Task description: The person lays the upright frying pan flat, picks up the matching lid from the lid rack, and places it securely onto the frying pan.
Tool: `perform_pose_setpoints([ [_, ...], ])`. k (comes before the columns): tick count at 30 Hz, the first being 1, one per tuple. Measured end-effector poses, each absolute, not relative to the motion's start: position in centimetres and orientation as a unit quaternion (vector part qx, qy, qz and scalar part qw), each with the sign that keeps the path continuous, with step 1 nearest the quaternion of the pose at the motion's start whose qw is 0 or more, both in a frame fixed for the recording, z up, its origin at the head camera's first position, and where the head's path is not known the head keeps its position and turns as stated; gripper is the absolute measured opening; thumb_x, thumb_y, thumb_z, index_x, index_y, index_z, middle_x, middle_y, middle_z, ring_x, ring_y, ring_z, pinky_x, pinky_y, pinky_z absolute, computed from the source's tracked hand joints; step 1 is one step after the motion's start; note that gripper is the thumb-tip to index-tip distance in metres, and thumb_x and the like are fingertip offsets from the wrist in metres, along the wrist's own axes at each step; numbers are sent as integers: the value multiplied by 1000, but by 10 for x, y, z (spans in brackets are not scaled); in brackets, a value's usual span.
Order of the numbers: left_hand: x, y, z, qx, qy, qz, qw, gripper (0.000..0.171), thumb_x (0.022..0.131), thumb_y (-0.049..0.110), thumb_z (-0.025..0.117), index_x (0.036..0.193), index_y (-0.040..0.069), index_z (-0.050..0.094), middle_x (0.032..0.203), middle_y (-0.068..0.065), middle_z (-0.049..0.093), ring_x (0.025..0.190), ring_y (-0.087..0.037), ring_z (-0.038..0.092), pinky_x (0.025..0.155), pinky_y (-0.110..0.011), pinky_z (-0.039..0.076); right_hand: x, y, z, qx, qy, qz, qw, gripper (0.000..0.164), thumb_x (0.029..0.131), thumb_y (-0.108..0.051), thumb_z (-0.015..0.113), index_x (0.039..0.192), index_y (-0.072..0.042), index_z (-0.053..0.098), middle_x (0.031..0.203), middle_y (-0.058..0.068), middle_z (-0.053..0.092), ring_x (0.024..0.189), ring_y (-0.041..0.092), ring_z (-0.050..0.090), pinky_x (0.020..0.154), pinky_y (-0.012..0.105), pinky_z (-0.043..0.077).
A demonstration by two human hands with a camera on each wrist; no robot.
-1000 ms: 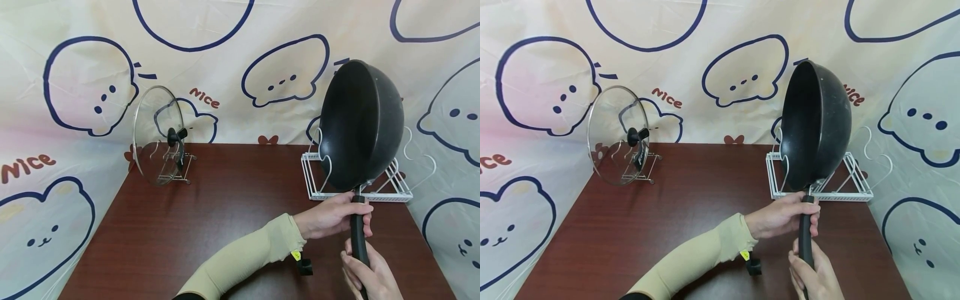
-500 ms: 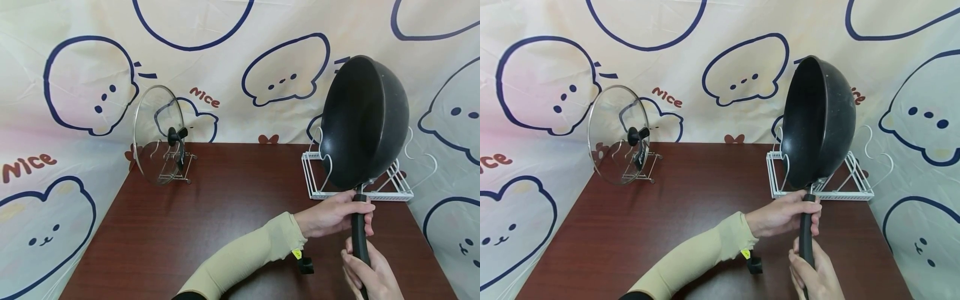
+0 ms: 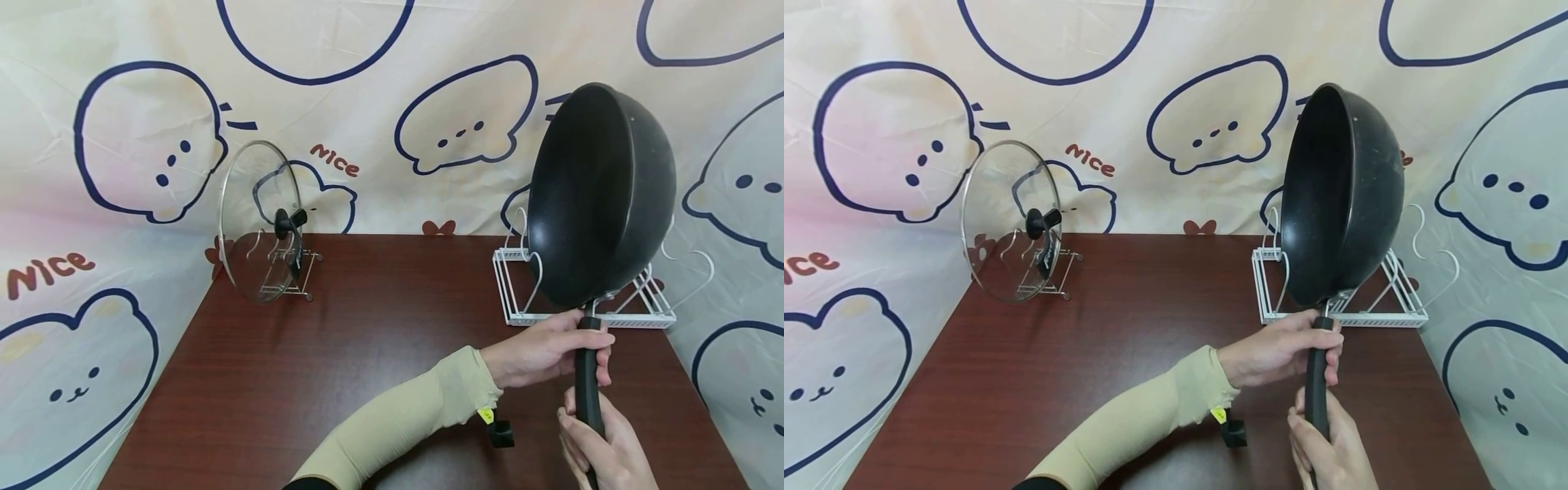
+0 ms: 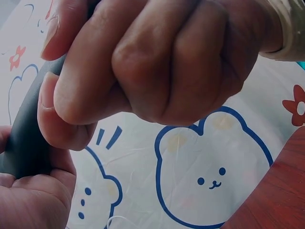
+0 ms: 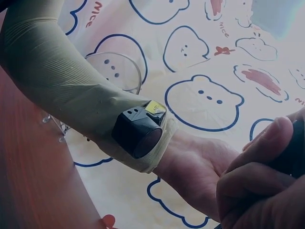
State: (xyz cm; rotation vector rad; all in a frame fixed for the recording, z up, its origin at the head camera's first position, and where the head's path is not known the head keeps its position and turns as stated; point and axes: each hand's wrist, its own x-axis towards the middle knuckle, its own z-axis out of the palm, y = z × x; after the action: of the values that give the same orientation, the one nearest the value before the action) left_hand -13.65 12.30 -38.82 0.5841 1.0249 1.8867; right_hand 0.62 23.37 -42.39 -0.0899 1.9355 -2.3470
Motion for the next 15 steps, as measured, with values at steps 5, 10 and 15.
perform_pose_setpoints([
  [5,-137,123,-388,234,415,761,441,22,109,3,42,95,13,55,78,-2,60,67,-10,70,85,-23,60,5,234,-425,-46,633,-772,46,24,105,12,34,106,-10,45,61,17,23,38,35,22,28,45,18],
  [10,-137,123,-386,234,414,761,441,20,109,3,43,96,13,55,77,-1,60,67,-11,69,81,-21,58,5,233,-425,-51,632,-772,44,24,105,12,34,106,-9,45,60,17,24,38,34,22,28,44,18],
  [15,-135,123,-385,237,417,756,445,17,108,3,43,100,14,53,78,-1,60,68,-10,69,80,-20,57,7,231,-427,-23,641,-766,33,24,104,13,35,105,-9,44,60,17,24,39,33,22,28,45,19],
])
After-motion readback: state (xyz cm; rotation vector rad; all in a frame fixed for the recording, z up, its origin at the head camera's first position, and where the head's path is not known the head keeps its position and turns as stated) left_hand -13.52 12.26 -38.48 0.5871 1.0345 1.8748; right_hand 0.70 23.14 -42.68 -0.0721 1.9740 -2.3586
